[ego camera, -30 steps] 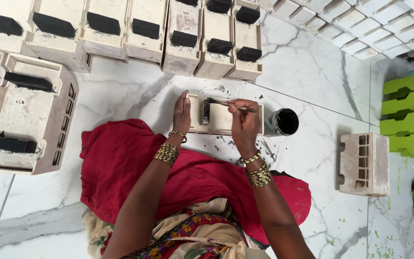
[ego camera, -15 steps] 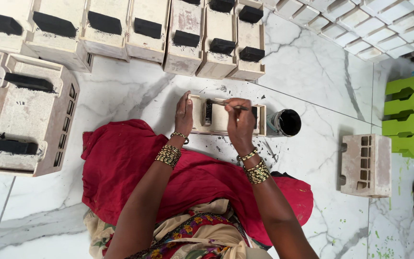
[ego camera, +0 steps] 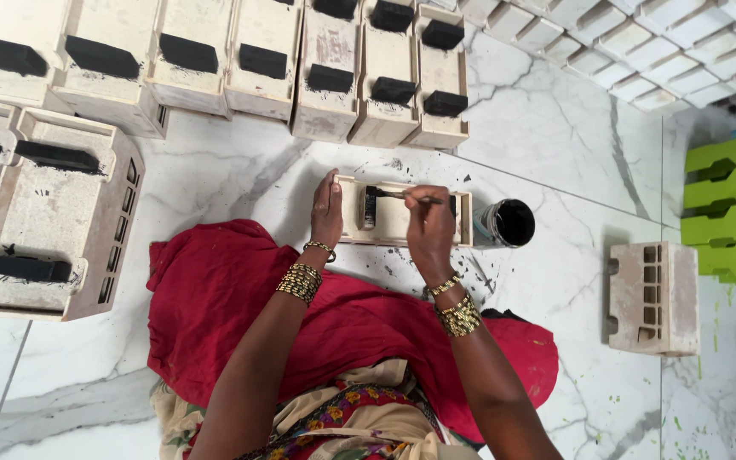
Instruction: The person sits on the floor and paints black paint onto raised surfaces of small wooden model structures using a brush, dipping the brush into a paint can. They rotate and reposition each model to reach different faces, then set finished models aside with other completed ones.
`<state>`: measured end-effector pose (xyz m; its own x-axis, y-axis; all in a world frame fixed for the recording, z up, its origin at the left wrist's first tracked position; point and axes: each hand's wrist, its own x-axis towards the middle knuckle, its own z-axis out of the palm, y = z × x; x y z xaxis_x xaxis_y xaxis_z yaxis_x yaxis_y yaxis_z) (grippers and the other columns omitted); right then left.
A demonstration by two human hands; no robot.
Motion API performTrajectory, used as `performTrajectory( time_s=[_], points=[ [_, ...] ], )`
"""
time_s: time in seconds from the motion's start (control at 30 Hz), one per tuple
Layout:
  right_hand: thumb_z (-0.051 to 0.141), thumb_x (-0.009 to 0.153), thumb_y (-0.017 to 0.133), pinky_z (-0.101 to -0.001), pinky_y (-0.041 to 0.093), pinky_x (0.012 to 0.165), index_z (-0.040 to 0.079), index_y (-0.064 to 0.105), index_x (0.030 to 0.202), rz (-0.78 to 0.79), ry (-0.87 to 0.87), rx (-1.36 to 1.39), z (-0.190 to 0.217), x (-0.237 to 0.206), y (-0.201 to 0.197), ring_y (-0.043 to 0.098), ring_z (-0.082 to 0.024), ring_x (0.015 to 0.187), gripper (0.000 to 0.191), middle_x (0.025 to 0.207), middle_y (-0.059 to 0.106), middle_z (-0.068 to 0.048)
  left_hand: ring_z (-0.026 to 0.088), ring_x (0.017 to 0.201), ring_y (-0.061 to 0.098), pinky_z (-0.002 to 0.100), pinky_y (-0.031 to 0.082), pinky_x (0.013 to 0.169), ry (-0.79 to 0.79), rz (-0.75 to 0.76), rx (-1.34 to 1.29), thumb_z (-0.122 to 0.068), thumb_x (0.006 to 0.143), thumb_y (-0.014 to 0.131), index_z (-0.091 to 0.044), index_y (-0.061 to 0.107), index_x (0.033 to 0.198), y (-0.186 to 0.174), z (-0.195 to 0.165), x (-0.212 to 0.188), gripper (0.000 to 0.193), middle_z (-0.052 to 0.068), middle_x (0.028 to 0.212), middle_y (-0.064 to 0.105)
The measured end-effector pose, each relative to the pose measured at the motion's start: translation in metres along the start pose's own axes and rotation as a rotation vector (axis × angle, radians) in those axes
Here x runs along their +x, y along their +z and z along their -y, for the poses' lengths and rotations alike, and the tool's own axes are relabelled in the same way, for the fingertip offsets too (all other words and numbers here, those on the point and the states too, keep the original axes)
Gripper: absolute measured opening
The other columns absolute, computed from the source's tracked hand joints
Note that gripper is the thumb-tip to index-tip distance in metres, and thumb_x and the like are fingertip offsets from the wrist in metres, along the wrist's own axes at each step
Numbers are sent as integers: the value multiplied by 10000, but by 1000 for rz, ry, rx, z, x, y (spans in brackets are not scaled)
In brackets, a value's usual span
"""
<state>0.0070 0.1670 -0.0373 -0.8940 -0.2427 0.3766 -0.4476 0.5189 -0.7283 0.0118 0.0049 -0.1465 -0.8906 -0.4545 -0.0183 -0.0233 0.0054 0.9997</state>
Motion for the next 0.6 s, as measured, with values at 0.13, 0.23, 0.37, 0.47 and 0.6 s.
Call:
performTrajectory(
  time_s=[0.13,0.23,0.37,0.47,0.6],
  points=[
    [31,1044,629,-256,574,765,35,520,1081,-20,52,93,1,-3,-2,693,-129,895,114,1055,725,-98,316,1422,457,403,345,1190,-14,15,16,-418,1095,371,-75,472,1505,-2,0,-2,543,188,1516,486],
    [44,1045,618,-252,586,766,35,521,1091,22,10,47,0,-4,-2,703,-122,906,108,1060,720,-92,314,1415,458,404,346,1182,-45,30,8,-413,1088,373,-80,474,1501,-1,-3,-3,540,187,1512,484],
    [58,1044,628,-254,563,724,33,526,1068,-19,48,26,-2,-4,-3,692,-129,865,108,1035,733,-96,308,1403,477,399,364,1174,-39,17,-7,-407,1085,375,-86,488,1494,-1,-3,0,532,185,1500,496],
    [69,1049,627,-259,569,708,43,522,1050,-11,61,99,-3,-6,-1,688,-130,860,108,1053,732,-97,309,1405,476,398,362,1180,-26,15,17,-404,1096,376,-82,486,1497,-2,0,-1,525,185,1500,503],
    [63,1063,601,-282,596,803,35,508,1101,32,-96,48,-1,-9,1,702,-144,970,104,1091,703,-108,307,1404,484,397,362,1181,-8,13,8,-410,1097,371,-78,478,1499,0,2,-1,532,183,1505,506]
  ],
)
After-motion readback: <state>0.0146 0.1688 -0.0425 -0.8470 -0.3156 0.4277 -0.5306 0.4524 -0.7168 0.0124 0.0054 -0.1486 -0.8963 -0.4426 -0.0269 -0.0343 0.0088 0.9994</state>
